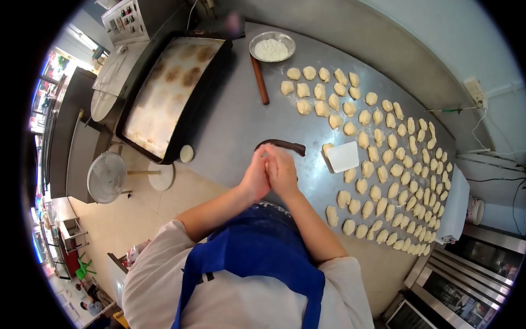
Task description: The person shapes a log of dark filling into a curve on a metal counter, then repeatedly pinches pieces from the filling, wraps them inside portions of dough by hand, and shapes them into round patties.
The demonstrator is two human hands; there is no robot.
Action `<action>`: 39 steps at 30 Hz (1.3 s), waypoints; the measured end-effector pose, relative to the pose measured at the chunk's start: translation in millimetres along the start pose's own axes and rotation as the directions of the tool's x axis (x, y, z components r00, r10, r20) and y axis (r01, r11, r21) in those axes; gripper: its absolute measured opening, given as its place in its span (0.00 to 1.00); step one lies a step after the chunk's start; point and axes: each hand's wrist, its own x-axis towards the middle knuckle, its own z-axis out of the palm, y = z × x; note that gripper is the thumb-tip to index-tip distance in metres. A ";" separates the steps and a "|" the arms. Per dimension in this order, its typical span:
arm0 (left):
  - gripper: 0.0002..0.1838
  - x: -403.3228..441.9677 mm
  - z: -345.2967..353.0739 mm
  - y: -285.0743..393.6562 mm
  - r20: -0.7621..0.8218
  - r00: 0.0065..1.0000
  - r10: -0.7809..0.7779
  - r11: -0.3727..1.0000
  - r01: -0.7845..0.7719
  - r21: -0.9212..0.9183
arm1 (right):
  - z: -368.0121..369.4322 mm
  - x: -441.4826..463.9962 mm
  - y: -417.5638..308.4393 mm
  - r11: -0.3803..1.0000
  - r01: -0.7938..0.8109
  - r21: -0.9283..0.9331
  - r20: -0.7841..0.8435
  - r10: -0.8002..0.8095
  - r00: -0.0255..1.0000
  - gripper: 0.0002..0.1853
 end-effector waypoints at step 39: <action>0.53 35.6 -35.6 -30.9 0.019 0.959 -0.282 -0.636 -0.202 0.744 | -68.7 -71.2 106.0 0.556 -0.825 0.098 0.476 0.702 0.530 0.11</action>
